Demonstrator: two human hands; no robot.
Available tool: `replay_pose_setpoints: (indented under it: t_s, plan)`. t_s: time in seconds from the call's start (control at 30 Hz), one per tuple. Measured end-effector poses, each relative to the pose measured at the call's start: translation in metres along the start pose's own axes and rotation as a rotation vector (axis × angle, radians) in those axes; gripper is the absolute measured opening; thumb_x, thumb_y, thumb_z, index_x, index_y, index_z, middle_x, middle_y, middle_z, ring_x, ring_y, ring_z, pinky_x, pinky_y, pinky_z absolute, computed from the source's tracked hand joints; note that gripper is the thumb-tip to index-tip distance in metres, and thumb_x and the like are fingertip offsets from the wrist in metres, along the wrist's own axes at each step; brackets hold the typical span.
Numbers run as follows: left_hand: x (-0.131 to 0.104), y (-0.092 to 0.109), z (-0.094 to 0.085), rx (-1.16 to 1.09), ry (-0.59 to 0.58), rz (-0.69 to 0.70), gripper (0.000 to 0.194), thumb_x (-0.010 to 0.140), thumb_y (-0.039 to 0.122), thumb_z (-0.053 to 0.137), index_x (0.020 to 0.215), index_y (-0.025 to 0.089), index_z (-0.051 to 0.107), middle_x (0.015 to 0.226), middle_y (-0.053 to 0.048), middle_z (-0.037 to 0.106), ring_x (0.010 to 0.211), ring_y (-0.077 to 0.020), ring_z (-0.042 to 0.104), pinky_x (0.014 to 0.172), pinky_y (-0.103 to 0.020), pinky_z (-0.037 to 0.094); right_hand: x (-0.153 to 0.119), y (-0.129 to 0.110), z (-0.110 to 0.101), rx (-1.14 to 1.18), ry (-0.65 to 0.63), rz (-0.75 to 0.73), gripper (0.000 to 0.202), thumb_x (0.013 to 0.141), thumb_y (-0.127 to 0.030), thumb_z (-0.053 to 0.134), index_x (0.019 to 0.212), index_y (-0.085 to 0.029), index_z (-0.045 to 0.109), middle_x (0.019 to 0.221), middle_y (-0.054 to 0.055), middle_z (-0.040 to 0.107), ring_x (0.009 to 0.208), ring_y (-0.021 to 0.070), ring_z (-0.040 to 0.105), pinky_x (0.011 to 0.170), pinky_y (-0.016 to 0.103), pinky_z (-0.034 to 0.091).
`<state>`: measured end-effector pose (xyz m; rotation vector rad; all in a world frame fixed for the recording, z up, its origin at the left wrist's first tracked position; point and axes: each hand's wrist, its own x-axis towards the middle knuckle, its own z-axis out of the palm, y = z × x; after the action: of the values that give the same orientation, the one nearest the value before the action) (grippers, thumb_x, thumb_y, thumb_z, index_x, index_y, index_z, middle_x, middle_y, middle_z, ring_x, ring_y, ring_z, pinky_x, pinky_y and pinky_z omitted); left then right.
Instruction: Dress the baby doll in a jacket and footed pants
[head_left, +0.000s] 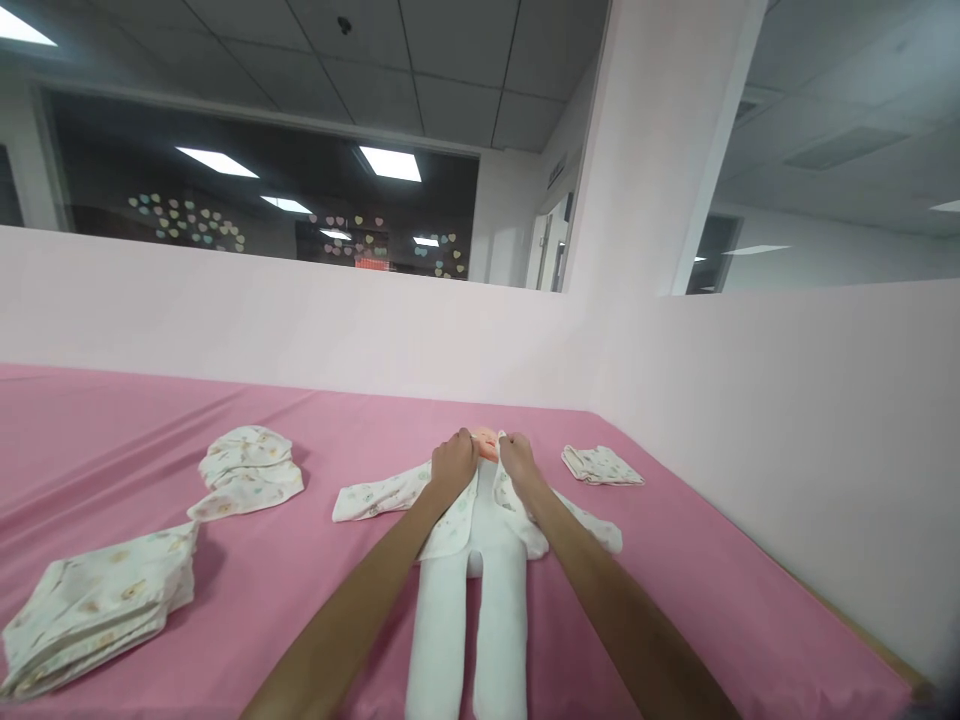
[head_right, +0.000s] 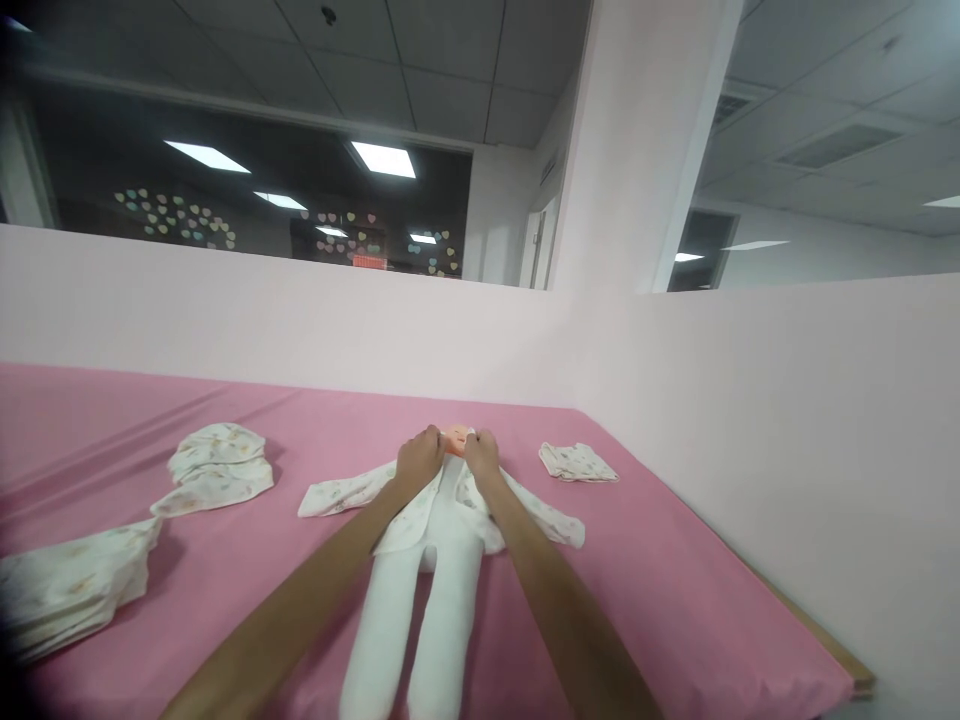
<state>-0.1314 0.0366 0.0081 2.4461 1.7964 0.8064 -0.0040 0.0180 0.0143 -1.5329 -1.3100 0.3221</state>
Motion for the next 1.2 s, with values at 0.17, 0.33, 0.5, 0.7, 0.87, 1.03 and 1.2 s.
replay_pose_setpoints:
  t_s: [0.17, 0.33, 0.5, 0.7, 0.87, 1.03, 1.2]
  plan:
    - [-0.003, -0.005, 0.004, -0.042, -0.005, -0.021, 0.031, 0.101, 0.029, 0.028, 0.112, 0.015, 0.053, 0.107, -0.014, 0.069, 0.098, -0.0264, 0.066, 0.077, -0.033, 0.043, 0.000, -0.004, 0.019, 0.162, -0.013, -0.025, 0.027, 0.086, -0.041, 0.033, 0.068, -0.023, 0.043, 0.060, -0.002, 0.047, 0.062, 0.0148, 0.047, 0.057, 0.026, 0.039]
    - [-0.005, -0.006, 0.008, -0.071, -0.013, 0.016, 0.026, 0.097, 0.034, 0.041, 0.110, 0.019, 0.058, 0.108, -0.010, 0.070, 0.099, -0.0253, 0.065, 0.077, -0.031, 0.042, -0.020, 0.005, 0.023, 0.234, -0.057, -0.093, 0.024, 0.079, -0.037, 0.046, 0.086, -0.018, 0.057, 0.086, 0.004, 0.065, 0.082, 0.0175, 0.057, 0.073, 0.026, 0.045]
    - [-0.008, -0.005, 0.009, -0.091, 0.014, 0.046, 0.028, 0.098, 0.037, 0.039, 0.107, 0.022, 0.062, 0.108, -0.007, 0.070, 0.099, -0.0233, 0.064, 0.076, -0.030, 0.040, -0.026, 0.012, 0.013, 0.236, -0.064, -0.107, 0.028, 0.081, -0.039, 0.048, 0.087, -0.017, 0.063, 0.092, 0.006, 0.068, 0.089, 0.0200, 0.058, 0.082, 0.029, 0.043]
    - [-0.010, -0.007, 0.011, -0.087, 0.039, 0.061, 0.027, 0.099, 0.031, 0.038, 0.103, 0.023, 0.064, 0.102, -0.006, 0.071, 0.096, -0.0220, 0.064, 0.075, -0.029, 0.039, -0.028, 0.017, 0.008, 0.281, 0.043, -0.045, 0.035, 0.083, -0.041, 0.041, 0.095, -0.016, 0.061, 0.094, 0.007, 0.067, 0.086, 0.0200, 0.059, 0.076, 0.028, 0.044]
    - [-0.010, -0.008, 0.012, -0.079, 0.048, 0.068, 0.027, 0.098, 0.029, 0.039, 0.100, 0.022, 0.065, 0.103, -0.006, 0.071, 0.095, -0.0220, 0.064, 0.074, -0.029, 0.038, -0.028, 0.023, 0.007, 0.307, 0.084, -0.048, 0.030, 0.084, -0.038, 0.040, 0.090, -0.017, 0.061, 0.089, 0.006, 0.066, 0.083, 0.0188, 0.057, 0.075, 0.027, 0.043]
    - [-0.013, -0.008, 0.011, -0.083, 0.067, 0.081, 0.026, 0.098, 0.032, 0.041, 0.101, 0.022, 0.065, 0.104, -0.004, 0.071, 0.096, -0.0214, 0.063, 0.074, -0.029, 0.038, -0.030, 0.024, 0.009, 0.328, 0.068, -0.087, 0.028, 0.084, -0.041, 0.044, 0.077, -0.018, 0.059, 0.077, 0.002, 0.061, 0.075, 0.0171, 0.054, 0.071, 0.027, 0.041]
    - [-0.016, -0.006, 0.011, -0.054, 0.115, 0.126, 0.025, 0.098, 0.033, 0.041, 0.099, 0.022, 0.064, 0.104, -0.003, 0.071, 0.093, -0.0207, 0.063, 0.072, -0.029, 0.037, -0.030, 0.024, 0.012, 0.364, 0.021, -0.156, 0.028, 0.083, -0.040, 0.049, 0.080, -0.018, 0.065, 0.086, 0.004, 0.067, 0.083, 0.0185, 0.058, 0.077, 0.028, 0.044]
